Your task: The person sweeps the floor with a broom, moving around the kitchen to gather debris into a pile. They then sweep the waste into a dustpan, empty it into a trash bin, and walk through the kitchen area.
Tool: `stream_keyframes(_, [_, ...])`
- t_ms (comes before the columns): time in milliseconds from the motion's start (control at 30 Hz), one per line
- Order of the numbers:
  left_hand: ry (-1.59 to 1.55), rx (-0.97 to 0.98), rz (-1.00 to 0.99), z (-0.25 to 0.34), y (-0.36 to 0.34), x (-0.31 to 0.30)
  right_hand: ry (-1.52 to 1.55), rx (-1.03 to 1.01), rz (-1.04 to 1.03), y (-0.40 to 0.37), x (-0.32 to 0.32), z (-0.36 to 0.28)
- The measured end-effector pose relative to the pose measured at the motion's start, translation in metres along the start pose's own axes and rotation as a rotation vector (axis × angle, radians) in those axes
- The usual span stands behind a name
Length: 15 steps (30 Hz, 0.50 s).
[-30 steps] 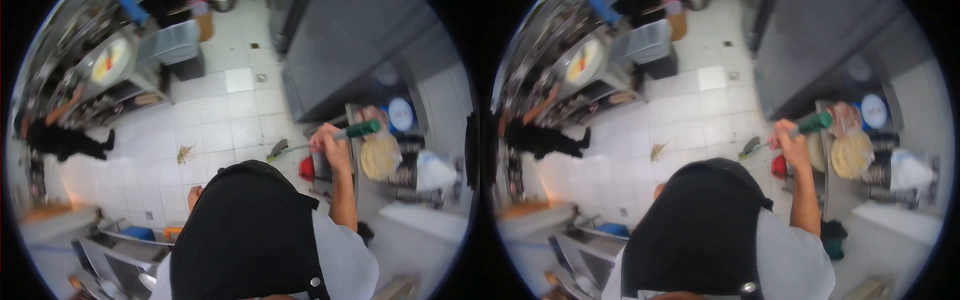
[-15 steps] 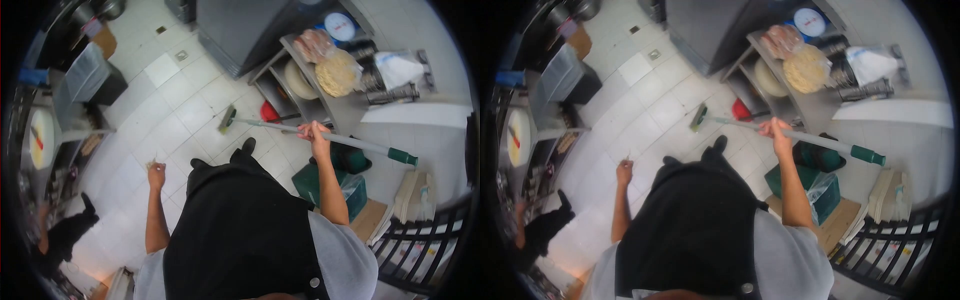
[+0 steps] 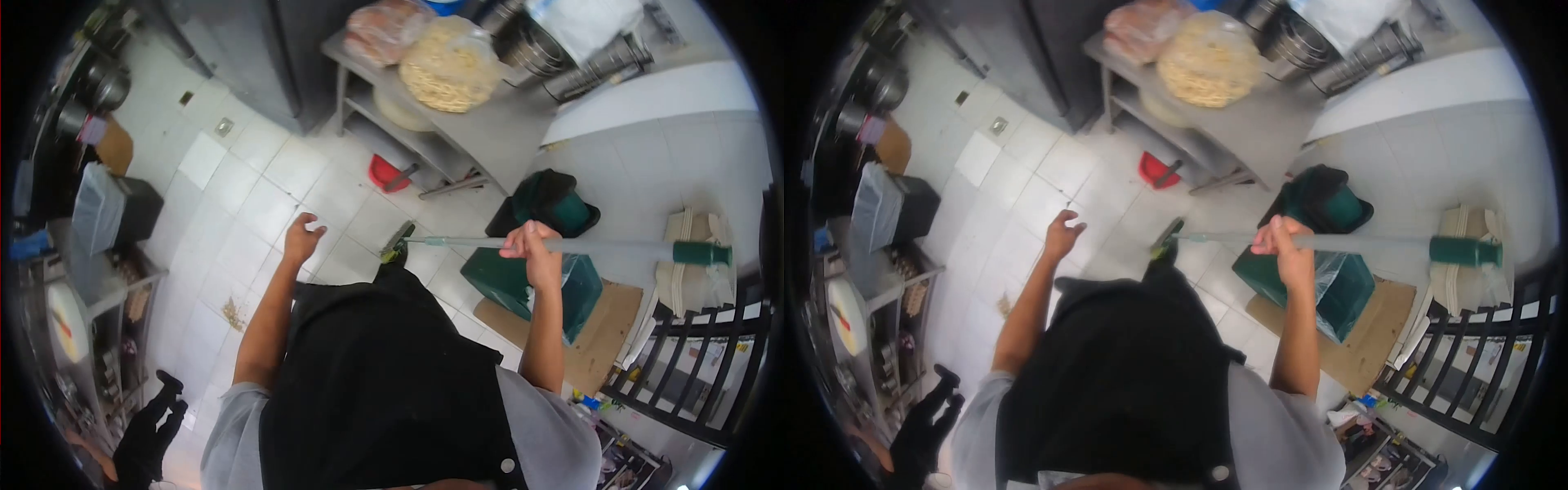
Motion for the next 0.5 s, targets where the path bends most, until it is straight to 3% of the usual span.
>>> stream_keyframes(133, [0.075, 0.116, -0.138, 0.038, 0.048, 0.133, -0.036, -0.01, 0.048, 0.003, -0.073, 0.02])
stream_keyframes(267, [0.081, 0.042, -0.188, 0.067, 0.102, 0.243, 0.009, -0.01, 0.168, 0.028, -0.13, 0.089])
stream_keyframes(333, [0.089, 0.015, -0.189, 0.077, 0.131, 0.279, -0.02, -0.006, 0.209, 0.04, -0.139, 0.132])
stream_keyframes(500, [0.079, -0.155, -0.115, 0.066, 0.187, 0.335, 0.106, 0.115, 0.381, 0.044, -0.148, 0.17])
Point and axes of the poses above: each hand's wrist, its own y-axis towards the middle knuckle, its own x-axis out of the palm, z = x × y, the point moved 1 cm from there along y, towards the middle knuckle, and after that the axes turned 10 degrees about -y, right-handed, at the moved point
